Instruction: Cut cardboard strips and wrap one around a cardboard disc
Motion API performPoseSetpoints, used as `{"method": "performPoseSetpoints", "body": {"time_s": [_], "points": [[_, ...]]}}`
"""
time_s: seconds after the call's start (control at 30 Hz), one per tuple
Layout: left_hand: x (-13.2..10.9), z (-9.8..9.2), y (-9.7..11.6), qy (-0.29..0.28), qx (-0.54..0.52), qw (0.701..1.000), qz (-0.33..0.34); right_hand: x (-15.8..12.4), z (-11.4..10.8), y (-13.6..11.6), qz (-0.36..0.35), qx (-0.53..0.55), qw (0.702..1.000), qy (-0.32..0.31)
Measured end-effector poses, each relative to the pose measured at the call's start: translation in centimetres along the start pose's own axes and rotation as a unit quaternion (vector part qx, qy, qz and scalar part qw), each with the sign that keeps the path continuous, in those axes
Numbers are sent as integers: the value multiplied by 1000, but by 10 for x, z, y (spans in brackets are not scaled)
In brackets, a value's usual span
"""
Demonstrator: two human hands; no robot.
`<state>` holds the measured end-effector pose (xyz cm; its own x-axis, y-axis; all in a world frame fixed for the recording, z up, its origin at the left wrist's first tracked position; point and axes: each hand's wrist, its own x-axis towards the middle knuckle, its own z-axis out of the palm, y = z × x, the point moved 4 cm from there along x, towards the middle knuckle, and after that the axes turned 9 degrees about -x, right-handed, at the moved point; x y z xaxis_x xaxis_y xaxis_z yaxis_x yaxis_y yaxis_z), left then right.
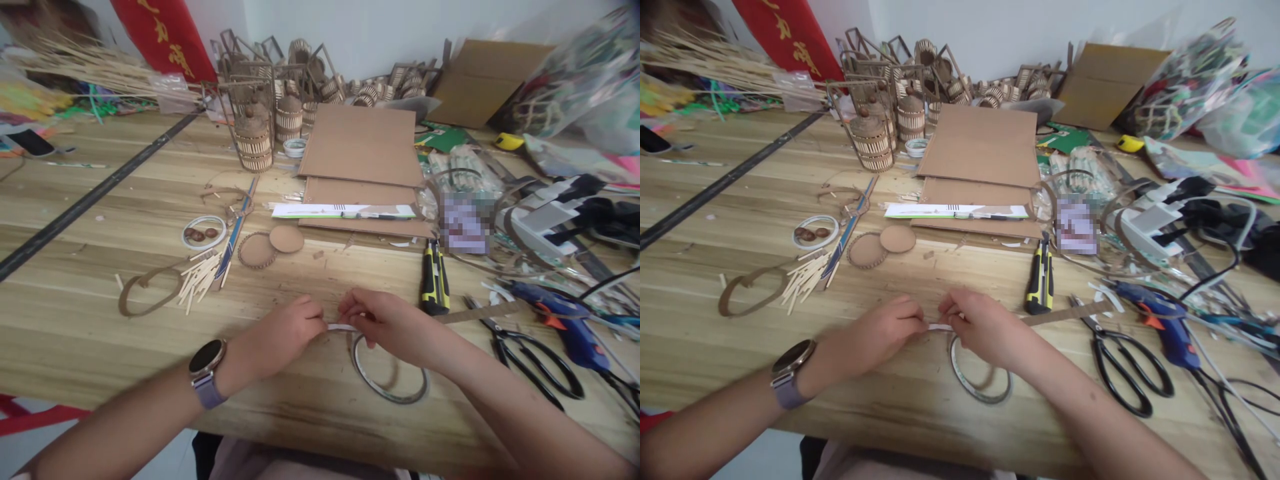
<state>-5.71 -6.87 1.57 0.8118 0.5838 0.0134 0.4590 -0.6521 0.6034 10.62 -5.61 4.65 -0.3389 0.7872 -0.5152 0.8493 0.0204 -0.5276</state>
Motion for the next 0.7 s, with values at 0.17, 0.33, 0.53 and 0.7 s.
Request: {"method": "performPoseSetpoints", "body": {"time_s": [0.17,0.33,0.53,0.7], "points": [[0,0,-1,13,-4,1000,3,-10,0,4,9,18,1000,-16],[1,-1,1,22,-6,1000,9,-18,-14,18,31,-9,999,31],[0,-4,4,34,-3,999,20,-21,-16,44,33,50,998,-9],[0,-3,2,36,-2,999,29,-23,-18,60,27,51,998,8]]}}
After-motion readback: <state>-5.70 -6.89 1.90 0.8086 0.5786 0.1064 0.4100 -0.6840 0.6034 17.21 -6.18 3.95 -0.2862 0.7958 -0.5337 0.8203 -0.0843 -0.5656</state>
